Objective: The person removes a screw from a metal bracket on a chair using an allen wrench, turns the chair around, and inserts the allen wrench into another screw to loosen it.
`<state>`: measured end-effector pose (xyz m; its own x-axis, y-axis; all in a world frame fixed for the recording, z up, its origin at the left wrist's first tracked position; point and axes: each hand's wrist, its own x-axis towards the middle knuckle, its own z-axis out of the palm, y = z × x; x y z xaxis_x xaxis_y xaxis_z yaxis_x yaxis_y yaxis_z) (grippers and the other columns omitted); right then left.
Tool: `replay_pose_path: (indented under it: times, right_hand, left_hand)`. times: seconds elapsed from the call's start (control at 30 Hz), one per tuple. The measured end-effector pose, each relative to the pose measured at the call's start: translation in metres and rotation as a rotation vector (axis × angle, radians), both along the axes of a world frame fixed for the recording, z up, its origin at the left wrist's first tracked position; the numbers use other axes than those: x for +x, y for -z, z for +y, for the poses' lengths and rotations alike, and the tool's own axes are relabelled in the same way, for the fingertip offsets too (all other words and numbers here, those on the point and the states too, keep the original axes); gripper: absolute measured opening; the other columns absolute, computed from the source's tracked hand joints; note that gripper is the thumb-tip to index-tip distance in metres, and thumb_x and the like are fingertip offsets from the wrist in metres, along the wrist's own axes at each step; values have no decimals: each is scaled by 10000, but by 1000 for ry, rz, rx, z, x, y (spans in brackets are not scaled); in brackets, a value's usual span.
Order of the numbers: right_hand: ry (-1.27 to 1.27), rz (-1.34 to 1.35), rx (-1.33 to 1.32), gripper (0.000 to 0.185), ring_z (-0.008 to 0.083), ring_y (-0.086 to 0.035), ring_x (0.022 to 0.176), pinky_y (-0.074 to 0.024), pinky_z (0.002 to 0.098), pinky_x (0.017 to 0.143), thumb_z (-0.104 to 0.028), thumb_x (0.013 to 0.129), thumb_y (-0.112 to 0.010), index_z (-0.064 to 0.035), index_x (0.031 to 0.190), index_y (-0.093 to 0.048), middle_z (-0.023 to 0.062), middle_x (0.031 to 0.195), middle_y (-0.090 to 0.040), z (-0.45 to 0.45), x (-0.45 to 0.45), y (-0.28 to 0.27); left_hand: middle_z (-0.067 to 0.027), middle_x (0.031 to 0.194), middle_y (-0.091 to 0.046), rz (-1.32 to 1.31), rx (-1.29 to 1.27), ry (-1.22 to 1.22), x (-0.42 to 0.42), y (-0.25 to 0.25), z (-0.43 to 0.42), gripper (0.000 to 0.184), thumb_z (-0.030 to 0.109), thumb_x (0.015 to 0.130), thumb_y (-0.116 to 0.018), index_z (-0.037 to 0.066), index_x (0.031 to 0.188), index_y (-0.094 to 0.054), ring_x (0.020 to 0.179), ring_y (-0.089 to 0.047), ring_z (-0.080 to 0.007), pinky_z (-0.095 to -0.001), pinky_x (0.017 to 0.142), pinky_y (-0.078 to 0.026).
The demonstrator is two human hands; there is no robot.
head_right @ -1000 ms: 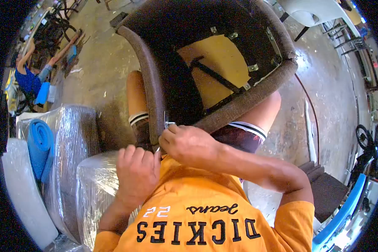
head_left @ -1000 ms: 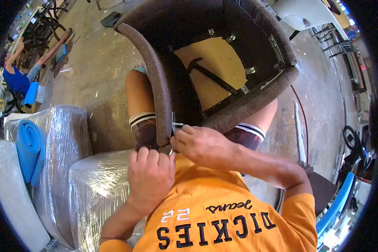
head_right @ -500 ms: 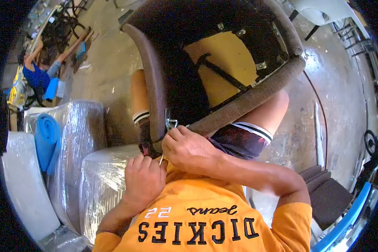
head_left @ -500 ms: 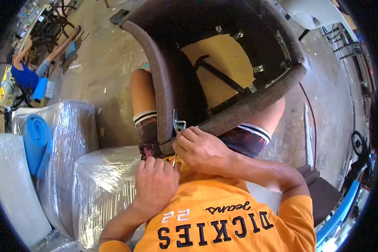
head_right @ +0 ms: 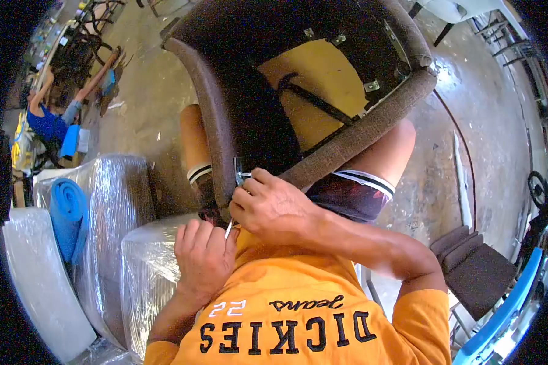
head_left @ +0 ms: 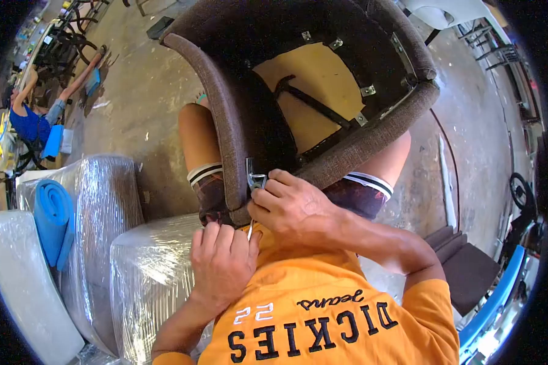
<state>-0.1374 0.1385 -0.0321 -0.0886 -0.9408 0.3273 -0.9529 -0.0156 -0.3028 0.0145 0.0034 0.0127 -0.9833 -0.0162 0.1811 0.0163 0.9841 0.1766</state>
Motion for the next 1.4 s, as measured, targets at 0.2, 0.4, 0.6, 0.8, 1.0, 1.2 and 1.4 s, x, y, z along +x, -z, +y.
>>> replay_pose_path:
  times: [0.2, 0.4, 0.6, 0.8, 1.0, 1.2, 1.4]
  right_hand:
    - [-19, 30, -67, 275, 227, -609, 889, -470, 420, 990, -217, 757, -624, -74, 987, -669, 69, 991, -621, 8, -8, 3]
    - [23, -25, -88, 325, 261, -621, 965, -521, 394, 908, -203, 753, -620, 1, 1002, -666, 119, 1055, -621, 9, 18, 9]
    - [2, -124, -169, 343, 251, -626, 908, -536, 393, 823, -179, 746, -633, -2, 1038, -670, 109, 1029, -627, 4, 8, -13]
    - [218, -214, -32, 141, 311, -651, 847, -544, 428, 744, -142, 813, -602, -54, 917, -638, 121, 873, -611, -7, -30, -33]
    - [371, -464, 312, 115, 409, -654, 788, -529, 473, 710, -116, 858, -651, -4, 837, -668, 206, 798, -662, -23, -77, -27]
    - [275, -532, 685, 166, 339, -689, 711, -548, 384, 682, -150, 846, -658, 0, 856, -728, 182, 748, -696, -45, -104, -28]
    - [338, -969, 1140, 188, 154, -677, 618, -556, 320, 636, -165, 847, -666, 1, 809, -747, 75, 725, -726, -67, -109, -3]
  left_hand:
    - [-83, 712, -469, 66, 21, 136, -15, -1, -6, 276, 220, 858, -685, 77, 699, -510, 717, -490, -269, -422, 664, -386]
    - [-90, 714, -477, 1, 41, 164, 0, 10, -2, 271, 212, 853, -684, 74, 691, -514, 718, -497, -277, -428, 702, -397]
    - [-103, 713, -456, 63, 17, 127, -8, -19, -11, 289, 217, 880, -671, 61, 705, -504, 706, -487, -293, -440, 694, -399]
    - [-125, 729, -474, 126, 63, 83, -58, -52, -47, 351, 314, 976, -612, 50, 759, -531, 722, -515, -333, -452, 659, -402]
    - [-122, 714, -563, 9, 498, 142, -141, -31, -81, 360, 290, 997, -584, 8, 773, -596, 676, -546, -284, -384, 611, -413]
    - [-50, 585, -560, -561, 625, 203, -222, -15, -119, 431, 339, 980, -573, 36, 679, -638, 562, -511, -149, -332, 557, -394]
    - [-55, 604, -611, -878, 389, 599, -286, 1, -130, 417, 362, 931, -623, 7, 721, -687, 594, -566, -157, -364, 578, -446]
